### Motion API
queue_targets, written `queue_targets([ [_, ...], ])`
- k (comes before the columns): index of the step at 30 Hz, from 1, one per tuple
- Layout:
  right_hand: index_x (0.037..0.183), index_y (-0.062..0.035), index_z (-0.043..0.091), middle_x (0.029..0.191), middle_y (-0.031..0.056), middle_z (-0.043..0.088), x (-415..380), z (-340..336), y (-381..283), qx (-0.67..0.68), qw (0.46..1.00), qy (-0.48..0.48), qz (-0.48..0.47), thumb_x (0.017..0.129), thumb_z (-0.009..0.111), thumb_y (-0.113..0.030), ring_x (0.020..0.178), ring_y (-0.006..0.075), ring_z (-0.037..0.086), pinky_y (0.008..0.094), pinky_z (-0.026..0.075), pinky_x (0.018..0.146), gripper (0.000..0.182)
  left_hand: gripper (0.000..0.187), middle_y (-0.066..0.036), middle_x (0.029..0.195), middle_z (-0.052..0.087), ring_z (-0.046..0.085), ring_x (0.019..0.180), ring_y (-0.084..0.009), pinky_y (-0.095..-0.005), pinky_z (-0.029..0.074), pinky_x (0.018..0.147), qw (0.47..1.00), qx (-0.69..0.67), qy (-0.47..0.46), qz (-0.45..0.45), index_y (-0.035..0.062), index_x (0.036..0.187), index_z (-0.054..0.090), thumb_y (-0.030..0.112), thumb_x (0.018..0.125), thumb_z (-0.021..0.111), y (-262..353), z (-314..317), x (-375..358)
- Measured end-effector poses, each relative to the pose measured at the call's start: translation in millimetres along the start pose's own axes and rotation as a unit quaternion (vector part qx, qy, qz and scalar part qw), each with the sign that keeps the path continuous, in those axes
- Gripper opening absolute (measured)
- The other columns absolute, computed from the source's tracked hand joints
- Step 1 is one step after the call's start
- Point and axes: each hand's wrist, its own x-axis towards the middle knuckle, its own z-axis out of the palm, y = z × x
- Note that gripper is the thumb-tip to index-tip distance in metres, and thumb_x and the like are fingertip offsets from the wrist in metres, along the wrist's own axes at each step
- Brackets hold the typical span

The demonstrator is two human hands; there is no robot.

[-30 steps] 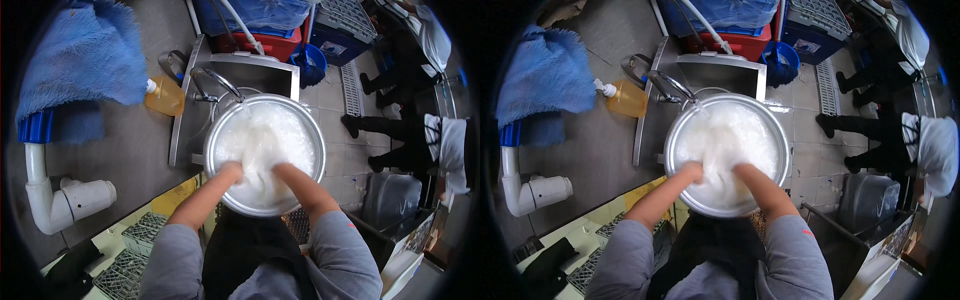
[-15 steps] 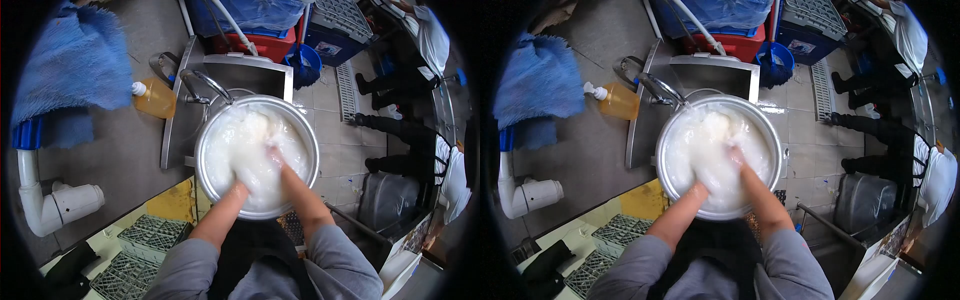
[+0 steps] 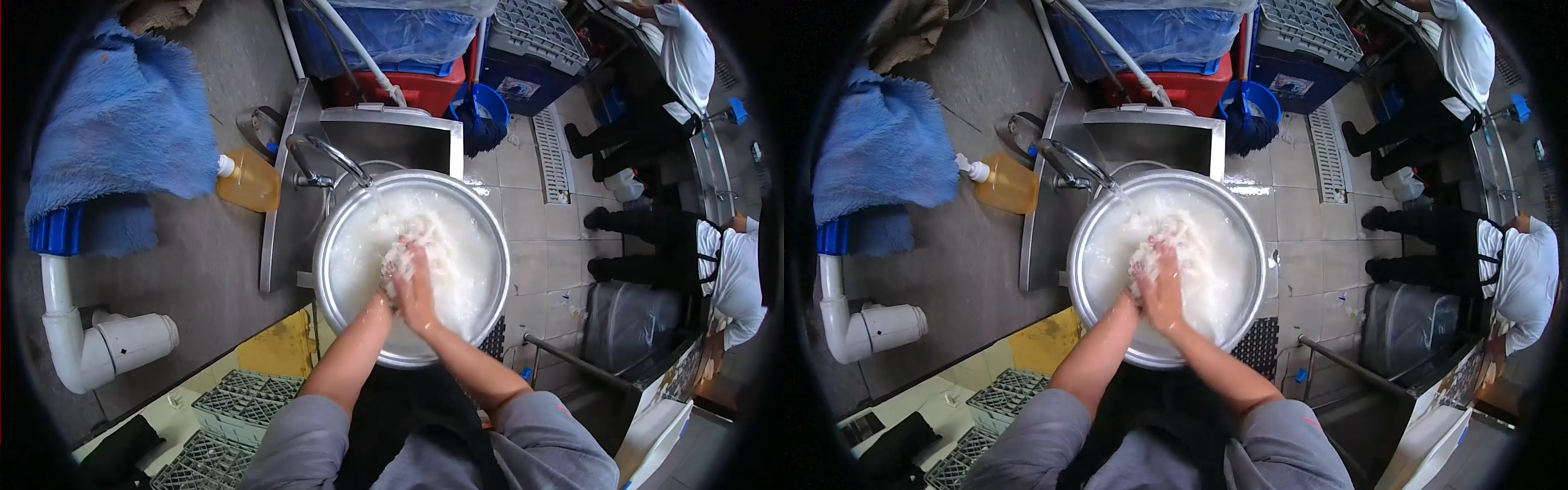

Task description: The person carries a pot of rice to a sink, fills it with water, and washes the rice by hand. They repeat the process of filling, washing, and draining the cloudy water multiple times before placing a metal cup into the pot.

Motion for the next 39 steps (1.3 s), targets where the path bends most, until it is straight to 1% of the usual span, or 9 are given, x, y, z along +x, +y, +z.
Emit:
queue_targets([
  [7,0.132,0.0038,0.035,0.135,0.0232,0.036,44,3,64,-0.017,0.993,0.037,0.115,0.094,0.035,-0.029,0.126,0.0356,0.033,0.0387,0.024,0.105,0.050,0.049,-0.008,0.143,0.029,0.032,0.128,-0.0215,-0.0303,0.024,0.106,0.918,-0.378,0.074,-0.095,0.0079,0.139,0.027,0.031,0.096,0.033,31,-26,4],
  [11,0.118,0.0009,0.047,0.118,0.0211,0.049,24,22,93,-0.296,0.948,-0.085,0.079,0.089,0.040,-0.027,0.110,0.0358,0.046,0.0412,0.034,0.093,0.041,0.051,-0.015,0.135,0.039,0.041,0.122,-0.0303,-0.0351,0.035,0.101,0.979,0.091,0.179,-0.031,0.0081,0.135,0.035,0.024,0.089,0.049,-24,-36,27],
  [15,0.103,-0.0036,0.058,0.101,0.0192,0.058,1,4,92,-0.340,0.884,-0.321,-0.011,0.083,0.044,-0.026,0.095,0.0347,0.055,0.0432,0.042,0.080,0.033,0.051,-0.023,0.128,0.044,0.040,0.121,-0.0356,-0.0405,0.036,0.099,0.970,0.209,0.111,0.046,0.0050,0.133,0.036,0.011,0.084,0.049,-93,-45,28],
  [20,0.080,-0.0053,0.068,0.088,0.0183,0.064,73,-16,81,-0.357,0.777,-0.508,-0.104,0.076,0.048,-0.021,0.084,0.0335,0.062,0.0436,0.048,0.072,0.025,0.037,-0.020,0.124,0.048,0.046,0.116,-0.0333,-0.0404,0.041,0.093,0.928,0.351,-0.055,-0.112,0.0041,0.119,0.051,0.011,0.083,0.047,-48,-55,-23],
  [24,0.080,-0.0026,0.066,0.074,0.0170,0.064,148,14,28,-0.331,0.865,-0.370,-0.080,0.070,0.054,-0.014,0.073,0.0306,0.063,0.0420,0.050,0.067,0.019,0.028,-0.010,0.114,0.057,0.051,0.110,-0.0267,-0.0358,0.044,0.078,0.836,0.502,-0.167,-0.148,0.0114,0.105,0.064,0.019,0.086,0.046,-31,-42,-37],
  [29,0.075,-0.0007,0.062,0.080,0.0105,0.064,184,-5,-33,0.233,0.869,-0.324,0.291,0.076,0.050,-0.006,0.077,0.0186,0.064,0.0322,0.053,0.064,0.013,0.018,-0.012,0.087,0.067,0.064,0.077,-0.0275,-0.0398,0.048,0.070,0.918,0.326,-0.199,-0.104,0.0067,0.086,0.069,0.015,0.076,0.057,-70,-63,11],
  [32,0.089,-0.0016,0.063,0.085,0.0075,0.065,149,0,-39,0.447,0.854,-0.139,0.228,0.078,0.053,-0.008,0.074,0.0192,0.063,0.0309,0.052,0.063,0.016,0.016,-0.012,0.085,0.066,0.064,0.075,-0.0250,-0.0388,0.050,0.067,0.968,0.098,-0.170,-0.159,0.0040,0.085,0.067,0.012,0.073,0.060,-72,-90,46],
  [36,0.104,-0.0076,0.062,0.107,0.0111,0.059,56,27,-93,0.127,0.981,0.048,-0.140,0.083,0.051,-0.016,0.104,0.0294,0.053,0.0408,0.037,0.093,0.026,0.019,-0.011,0.088,0.058,0.059,0.078,-0.0210,-0.0356,0.052,0.059,0.946,-0.212,-0.002,-0.245,0.0026,0.097,0.057,0.006,0.078,0.057,-92,-76,86],
  [39,0.102,-0.0087,0.064,0.114,0.0117,0.055,48,27,-89,0.033,0.987,0.018,-0.157,0.083,0.050,-0.018,0.115,0.0328,0.044,0.0458,0.020,0.103,0.025,0.022,-0.012,0.094,0.057,0.058,0.084,-0.0226,-0.0357,0.052,0.064,0.882,-0.358,0.079,-0.297,0.0035,0.101,0.055,0.002,0.079,0.054,-67,-69,90],
])
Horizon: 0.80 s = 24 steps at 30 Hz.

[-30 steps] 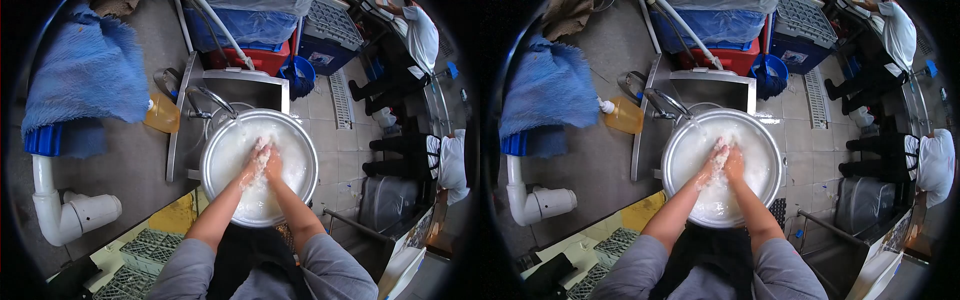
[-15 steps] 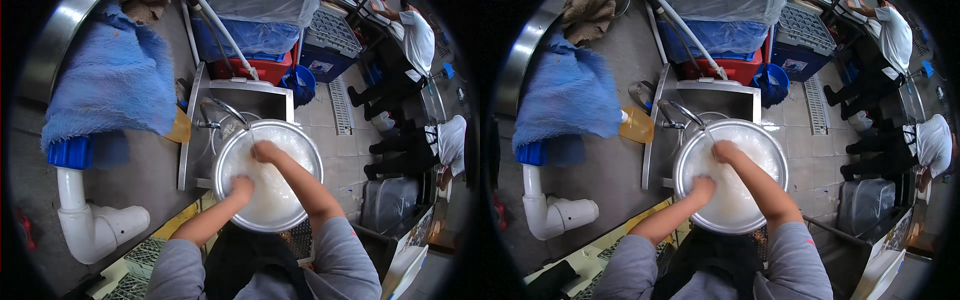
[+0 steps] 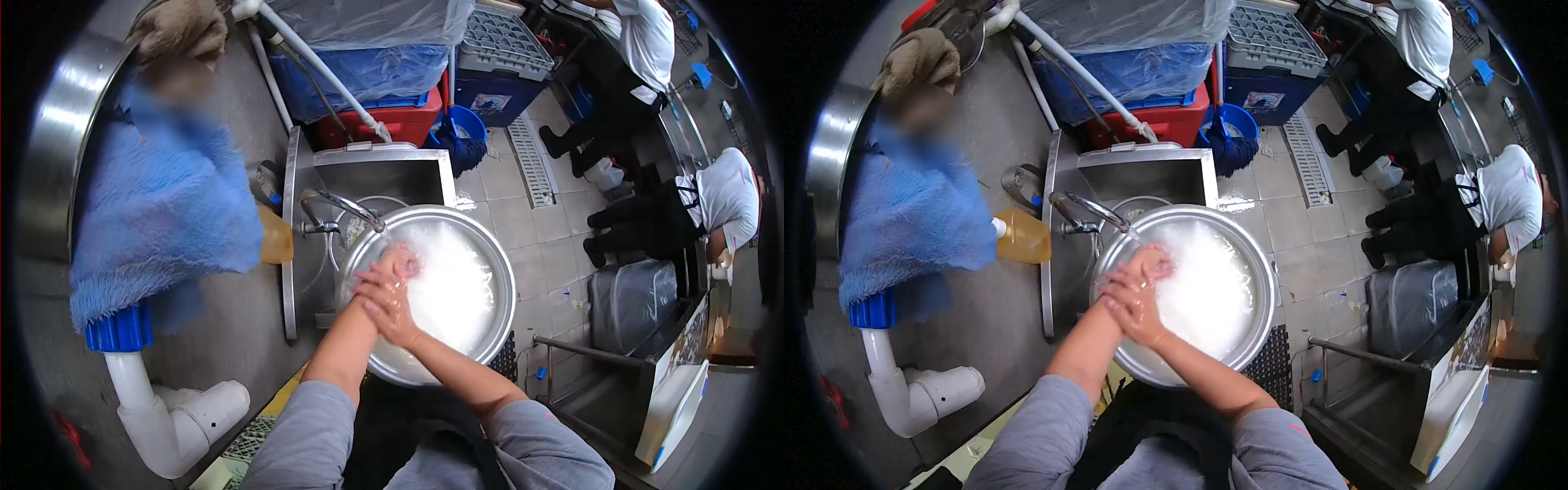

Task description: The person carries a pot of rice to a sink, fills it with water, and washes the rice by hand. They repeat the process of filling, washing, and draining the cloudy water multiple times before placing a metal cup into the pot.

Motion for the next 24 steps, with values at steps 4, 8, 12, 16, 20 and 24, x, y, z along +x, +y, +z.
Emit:
queue_targets([
  [4,0.099,-0.0112,0.065,0.116,0.0085,0.056,5,-6,92,0.055,0.989,0.062,0.127,0.087,0.045,-0.024,0.118,0.0285,0.044,0.0492,0.016,0.104,0.026,0.026,-0.014,0.099,0.058,0.058,0.089,-0.0267,-0.0372,0.050,0.073,0.980,-0.197,0.011,-0.037,0.0046,0.102,0.057,-0.001,0.077,0.053,3,19,-39],
  [8,0.109,-0.0090,0.059,0.125,0.0150,0.049,-17,-21,133,-0.222,0.958,0.093,0.157,0.086,0.046,-0.016,0.116,0.0333,0.044,0.0471,0.028,0.100,0.027,0.029,-0.014,0.103,0.059,0.056,0.096,-0.0285,-0.0388,0.045,0.085,0.916,0.182,0.118,0.338,0.0080,0.100,0.059,-0.003,0.073,0.056,-11,6,-48],
  [12,0.121,-0.0045,0.050,0.132,0.0243,0.038,-31,-21,150,-0.134,0.949,0.022,0.285,0.083,0.049,-0.004,0.121,0.0392,0.037,0.0490,0.023,0.104,0.039,0.019,-0.009,0.088,0.056,0.054,0.092,-0.0280,-0.0389,0.044,0.080,0.775,0.410,0.174,0.449,0.0089,0.085,0.062,0.001,0.067,0.062,-13,-8,-70],
  [16,0.138,0.0019,0.019,0.144,0.0261,0.014,28,1,125,-0.186,0.924,0.283,0.178,0.084,0.047,-0.003,0.134,0.0406,0.014,0.0452,0.014,0.109,0.061,0.011,-0.007,0.078,0.053,0.057,0.072,-0.0238,-0.0350,0.046,0.064,0.764,0.347,0.226,0.496,0.0078,0.075,0.061,-0.001,0.068,0.062,23,-25,-97],
  [20,0.138,0.0028,0.018,0.143,0.0263,0.015,27,67,117,-0.013,0.980,0.103,0.171,0.092,0.033,-0.021,0.133,0.0389,0.016,0.0383,0.015,0.109,0.054,0.019,-0.006,0.083,0.058,0.058,0.066,-0.0158,-0.0276,0.048,0.064,0.834,0.209,0.255,0.442,0.0047,0.088,0.058,-0.004,0.071,0.059,58,-34,-104],
  [24,0.130,0.0031,0.033,0.134,0.0282,0.032,-29,72,32,0.110,0.974,-0.093,0.174,0.082,0.046,-0.003,0.124,0.0431,0.030,0.0404,0.028,0.102,0.050,0.028,-0.007,0.094,0.061,0.059,0.081,-0.0137,-0.0275,0.047,0.073,0.902,0.010,0.127,0.412,0.0021,0.106,0.054,0.002,0.078,0.056,75,-31,-116],
])
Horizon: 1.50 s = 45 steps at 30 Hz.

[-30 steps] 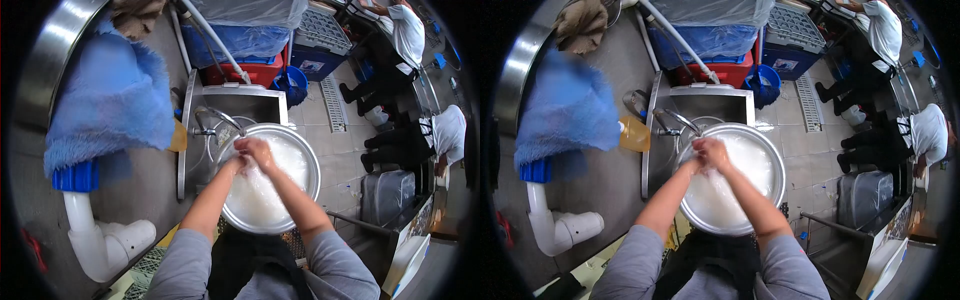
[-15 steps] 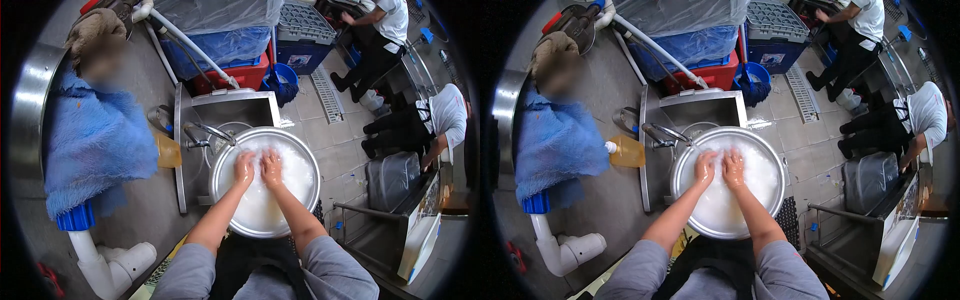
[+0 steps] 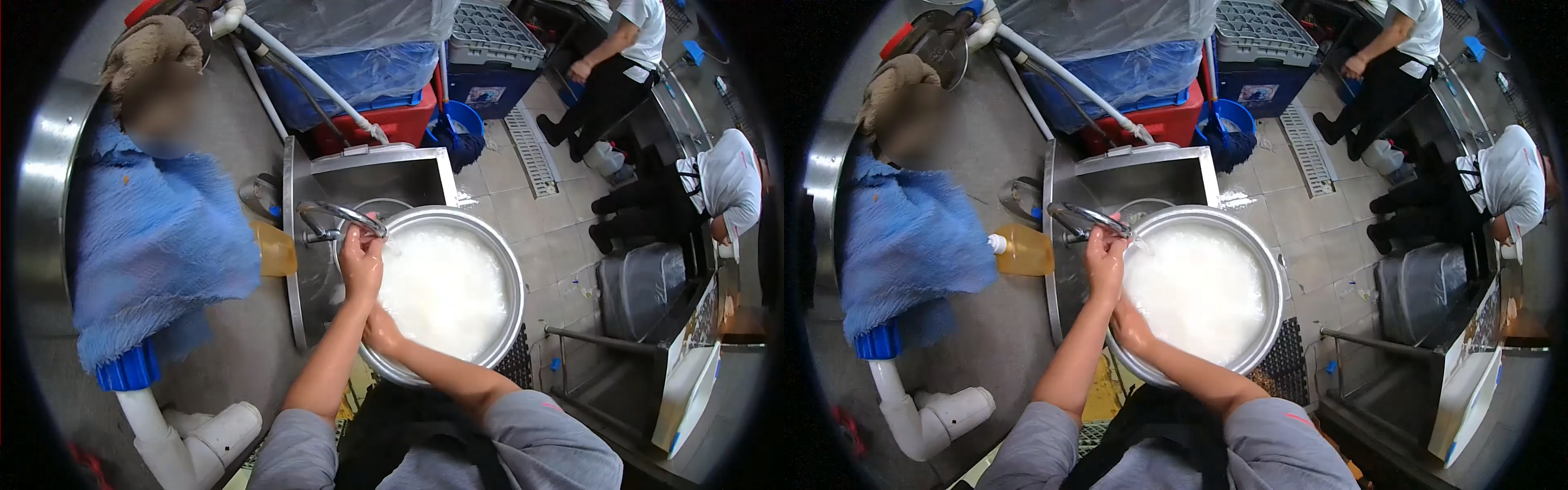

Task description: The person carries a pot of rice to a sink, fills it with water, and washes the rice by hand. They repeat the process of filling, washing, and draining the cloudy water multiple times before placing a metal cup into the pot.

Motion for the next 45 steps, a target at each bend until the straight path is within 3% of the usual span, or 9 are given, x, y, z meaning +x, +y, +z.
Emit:
queue_targets([
  [6,0.129,-0.0037,0.042,0.133,0.0203,0.040,-117,-53,-4,-0.009,0.976,-0.215,0.020,0.090,0.043,-0.009,0.119,0.0346,0.043,0.0358,0.036,0.098,0.039,0.040,-0.012,0.105,0.056,0.054,0.089,-0.0127,-0.0256,0.045,0.078,0.999,0.005,-0.048,-0.017,-0.0023,0.124,0.034,0.014,0.091,0.051,12,21,25],
  [12,0.100,-0.0065,0.061,0.101,0.0147,0.061,-162,-170,38,-0.173,0.921,-0.335,0.098,0.083,0.054,-0.021,0.093,0.0319,0.058,0.0400,0.045,0.083,0.024,0.037,-0.016,0.098,0.062,0.060,0.090,-0.0248,-0.0349,0.045,0.080,0.992,0.091,0.048,0.072,-0.0041,0.114,0.045,0.019,0.087,0.057,-7,49,98],
  [16,0.091,-0.0121,0.064,0.091,0.0041,0.062,-118,-242,36,-0.530,0.753,-0.388,0.042,0.077,0.052,-0.013,0.091,0.0205,0.058,0.0417,0.033,0.093,0.018,0.041,-0.018,0.095,0.061,0.059,0.087,-0.0339,-0.0414,0.044,0.077,0.961,0.227,0.125,0.100,-0.0001,0.106,0.053,0.032,0.082,0.062,-5,43,143],
  [18,0.090,-0.0045,0.063,0.097,0.0121,0.060,-90,-255,31,-0.675,0.685,-0.271,-0.024,0.078,0.049,-0.014,0.098,0.0268,0.055,0.0444,0.032,0.100,0.021,0.040,-0.018,0.095,0.061,0.059,0.089,-0.0344,-0.0418,0.045,0.077,0.945,0.307,0.104,0.047,0.0006,0.103,0.055,0.032,0.080,0.065,4,36,153],
  [22,0.105,0.0003,0.058,0.121,0.0212,0.048,-66,-253,-12,-0.502,0.858,0.102,-0.042,0.075,0.057,-0.007,0.111,0.0347,0.048,0.0452,0.033,0.099,0.031,0.031,-0.014,0.095,0.062,0.059,0.089,-0.0315,-0.0397,0.046,0.076,0.862,0.454,0.123,0.187,0.0048,0.100,0.058,0.018,0.074,0.069,-11,19,141],
  [27,0.117,0.0009,0.049,0.118,0.0245,0.049,-157,-214,24,-0.366,0.855,0.341,0.140,0.073,0.067,-0.013,0.108,0.0385,0.048,0.0430,0.042,0.088,0.050,0.027,-0.011,0.090,0.064,0.063,0.084,-0.0240,-0.0348,0.048,0.073,0.957,0.286,-0.026,0.028,0.0112,0.098,0.062,0.001,0.073,0.063,-20,-19,62],
  [29,0.122,0.0025,0.042,0.114,0.0240,0.051,-192,-184,51,-0.233,0.868,0.357,0.255,0.074,0.069,-0.016,0.104,0.0361,0.051,0.0403,0.042,0.088,0.058,0.023,-0.012,0.092,0.065,0.063,0.085,-0.0248,-0.0349,0.048,0.073,0.964,0.259,-0.020,0.052,0.0101,0.099,0.062,0.006,0.077,0.060,-36,-32,38],
  [35,0.125,0.0034,0.030,0.107,0.0183,0.053,-200,-164,51,0.170,0.881,0.346,0.274,0.073,0.065,-0.003,0.092,0.0225,0.057,0.0305,0.046,0.078,0.063,0.028,-0.016,0.095,0.065,0.063,0.086,-0.0298,-0.0336,0.048,0.074,0.941,0.336,-0.032,0.018,0.0074,0.107,0.061,0.026,0.087,0.055,-64,-43,-1],
  [45,0.113,-0.0001,0.039,0.096,0.0130,0.057,-233,-196,28,0.165,0.878,0.358,0.272,0.072,0.059,0.006,0.086,0.0200,0.059,0.0306,0.047,0.076,0.047,0.024,-0.013,0.089,0.067,0.064,0.079,-0.0195,-0.0282,0.048,0.071,0.984,0.176,-0.015,-0.037,0.0063,0.103,0.065,0.021,0.084,0.060,-111,-22,-26],
])
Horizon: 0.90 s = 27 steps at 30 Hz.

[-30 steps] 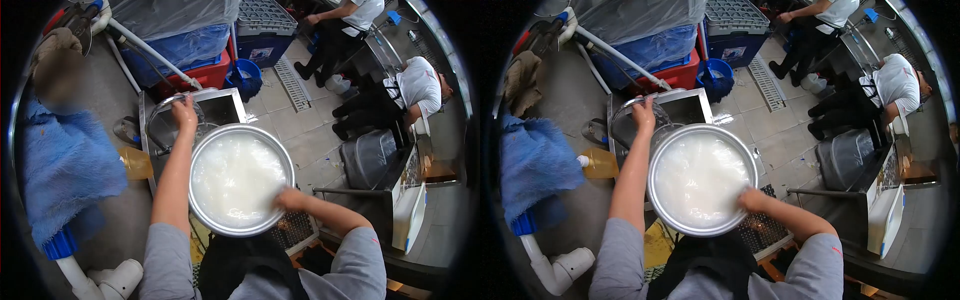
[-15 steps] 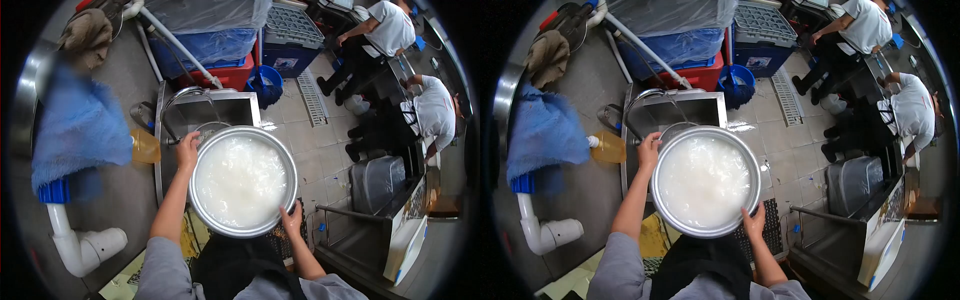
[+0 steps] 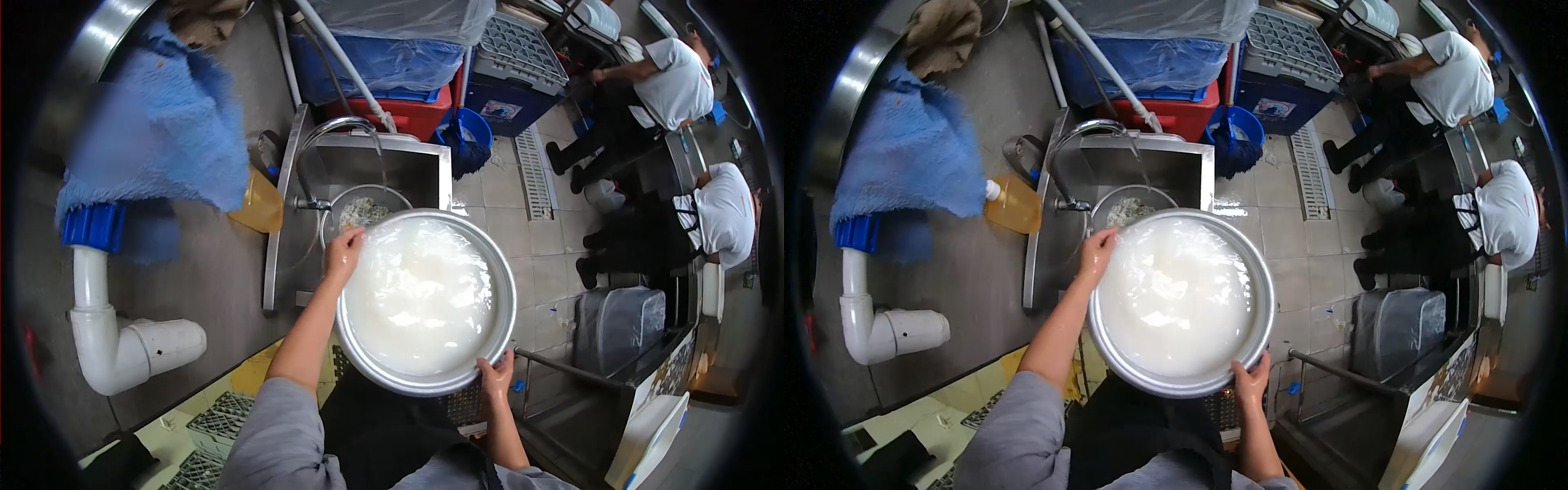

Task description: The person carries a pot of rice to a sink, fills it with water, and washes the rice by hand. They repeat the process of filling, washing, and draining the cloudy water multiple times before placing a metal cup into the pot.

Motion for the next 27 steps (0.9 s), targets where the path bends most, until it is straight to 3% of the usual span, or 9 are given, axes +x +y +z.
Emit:
queue_targets([
  [2,0.119,0.0024,0.035,0.101,0.0160,0.056,-6,-15,-10,-0.026,0.999,-0.012,-0.015,0.071,0.063,0.003,0.087,0.0207,0.059,0.0298,0.048,0.074,0.055,0.024,-0.012,0.090,0.067,0.064,0.080,-0.0183,-0.0280,0.048,0.072,0.999,-0.044,-0.011,-0.022,0.0062,0.102,0.065,0.020,0.084,0.060,-3,12,-9],
  [12,0.119,0.0012,0.038,0.098,0.0127,0.056,-51,-29,-75,-0.078,0.996,0.043,0.029,0.067,0.058,0.003,0.085,0.0203,0.058,0.0305,0.045,0.078,0.056,0.026,-0.011,0.093,0.066,0.063,0.086,-0.0209,-0.0301,0.047,0.077,0.988,-0.084,-0.102,-0.078,0.0059,0.106,0.062,0.022,0.086,0.056,24,37,-38],
  [16,0.117,0.0017,0.039,0.097,0.0122,0.056,-51,-29,-71,-0.068,0.996,0.052,0.011,0.066,0.058,0.004,0.084,0.0197,0.058,0.0296,0.046,0.077,0.055,0.031,-0.013,0.118,0.055,0.053,0.106,-0.0281,-0.0342,0.042,0.089,0.990,0.037,-0.126,0.048,0.0048,0.107,0.061,0.022,0.081,0.058,30,34,-38],
  [19,0.116,0.0019,0.040,0.095,0.0114,0.056,-49,-26,-73,-0.081,0.995,0.056,-0.003,0.066,0.057,0.005,0.082,0.0189,0.058,0.0289,0.046,0.074,0.054,0.034,-0.014,0.129,0.047,0.047,0.114,-0.0297,-0.0355,0.039,0.094,0.987,0.068,-0.129,0.071,0.0046,0.108,0.060,0.023,0.079,0.059,26,34,-36],
  [27,0.116,0.0024,0.040,0.091,0.0108,0.057,-49,-12,-97,-0.112,0.992,0.057,0.020,0.066,0.055,0.005,0.075,0.0175,0.058,0.0273,0.046,0.069,0.053,0.037,-0.018,0.133,0.041,0.040,0.122,-0.0329,-0.0372,0.034,0.100,0.988,0.055,-0.130,0.057,0.0051,0.110,0.059,0.025,0.079,0.059,23,35,-31],
])
